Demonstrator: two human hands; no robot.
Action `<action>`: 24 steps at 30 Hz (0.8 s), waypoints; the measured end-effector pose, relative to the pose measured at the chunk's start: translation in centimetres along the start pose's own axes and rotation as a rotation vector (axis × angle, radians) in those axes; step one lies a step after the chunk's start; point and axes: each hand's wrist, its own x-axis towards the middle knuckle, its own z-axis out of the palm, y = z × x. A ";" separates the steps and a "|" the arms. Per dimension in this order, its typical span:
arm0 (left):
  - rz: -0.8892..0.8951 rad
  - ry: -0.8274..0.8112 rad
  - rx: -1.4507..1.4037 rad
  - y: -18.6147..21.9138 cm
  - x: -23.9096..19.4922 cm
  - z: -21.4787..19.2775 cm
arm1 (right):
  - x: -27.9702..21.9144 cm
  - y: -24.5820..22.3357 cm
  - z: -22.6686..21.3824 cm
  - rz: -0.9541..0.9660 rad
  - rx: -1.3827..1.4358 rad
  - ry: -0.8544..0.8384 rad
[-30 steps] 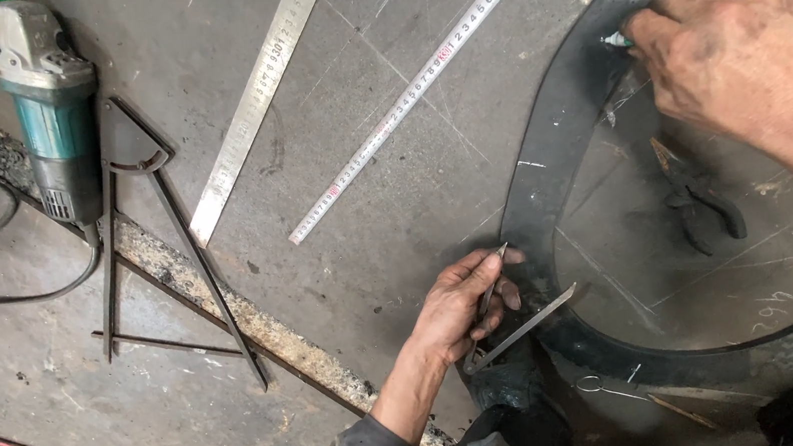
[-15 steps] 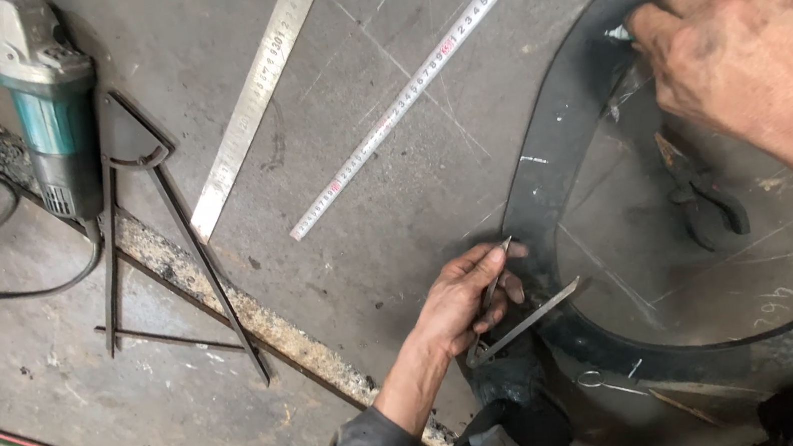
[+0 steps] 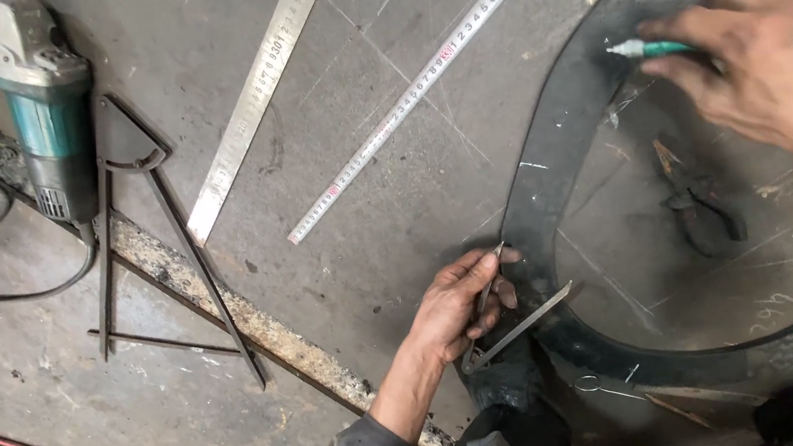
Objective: Use a compass, measuring tape, and marker to mark points on a circular metal piece.
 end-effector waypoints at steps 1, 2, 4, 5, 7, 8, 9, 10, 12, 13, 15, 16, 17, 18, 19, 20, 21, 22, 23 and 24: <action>0.002 0.002 -0.007 0.1 0.0 0.0 | -0.4 0.2 0.2 0.034 0.098 -0.058; 0.003 0.003 -0.009 0.0 0.0 0.0 | -1.4 0.2 1.2 0.031 0.098 -0.058; -0.001 -0.012 -0.050 0.1 0.1 -0.1 | -3.2 0.4 3.4 0.121 0.441 0.220; 0.000 -0.013 -0.049 0.1 0.1 -0.1 | -3.8 0.3 3.7 0.121 0.440 0.221; 0.001 -0.009 -0.039 0.2 0.0 -0.1 | -5.0 0.1 4.3 0.328 0.982 0.128; 0.000 -0.009 -0.039 0.1 0.0 -0.1 | -4.4 -0.5 3.0 0.329 0.983 0.127; -0.001 -0.002 -0.044 0.1 0.0 -0.1 | -3.8 -1.1 1.8 0.345 1.189 0.162; -0.002 0.006 -0.049 0.2 -0.1 -0.1 | -3.2 -1.7 0.6 0.359 1.398 0.198; 0.009 -0.004 -0.062 0.1 -0.1 -0.1 | -2.6 -1.9 0.7 0.425 1.380 0.199; 0.019 -0.018 -0.074 0.1 -0.1 -0.1 | -2.3 -2.0 0.8 0.493 1.358 0.202; 0.012 -0.004 -0.058 0.3 -0.2 0.2 | -1.8 -1.5 2.0 0.437 1.096 0.245; 0.008 0.009 -0.044 0.5 -0.2 0.3 | -1.5 -1.2 2.5 0.373 0.834 0.280; 0.009 0.010 -0.047 0.4 -0.2 0.3 | -1.2 -0.9 3.6 0.370 0.835 0.279; 0.016 0.007 -0.060 0.4 -0.2 0.2 | -0.9 -0.6 4.6 0.288 0.869 0.336; 0.020 0.002 -0.072 0.3 -0.3 0.1 | -0.8 -0.4 5.7 0.209 0.902 0.391; 0.018 0.004 -0.073 0.4 -0.3 0.2 | -0.7 -0.6 6.0 0.210 0.903 0.389; 0.013 0.018 -0.069 0.4 -0.4 0.2 | -0.4 -0.7 6.4 0.274 1.024 0.374; 0.008 0.032 -0.066 0.5 -0.4 0.3 | -0.1 -0.8 6.7 0.339 1.144 0.355; 0.006 0.035 -0.068 0.5 -0.4 0.3 | -0.4 -0.7 7.4 0.339 1.146 0.351; 0.004 0.037 -0.069 0.5 -0.4 0.2 | -0.7 -0.5 8.0 0.242 1.099 0.408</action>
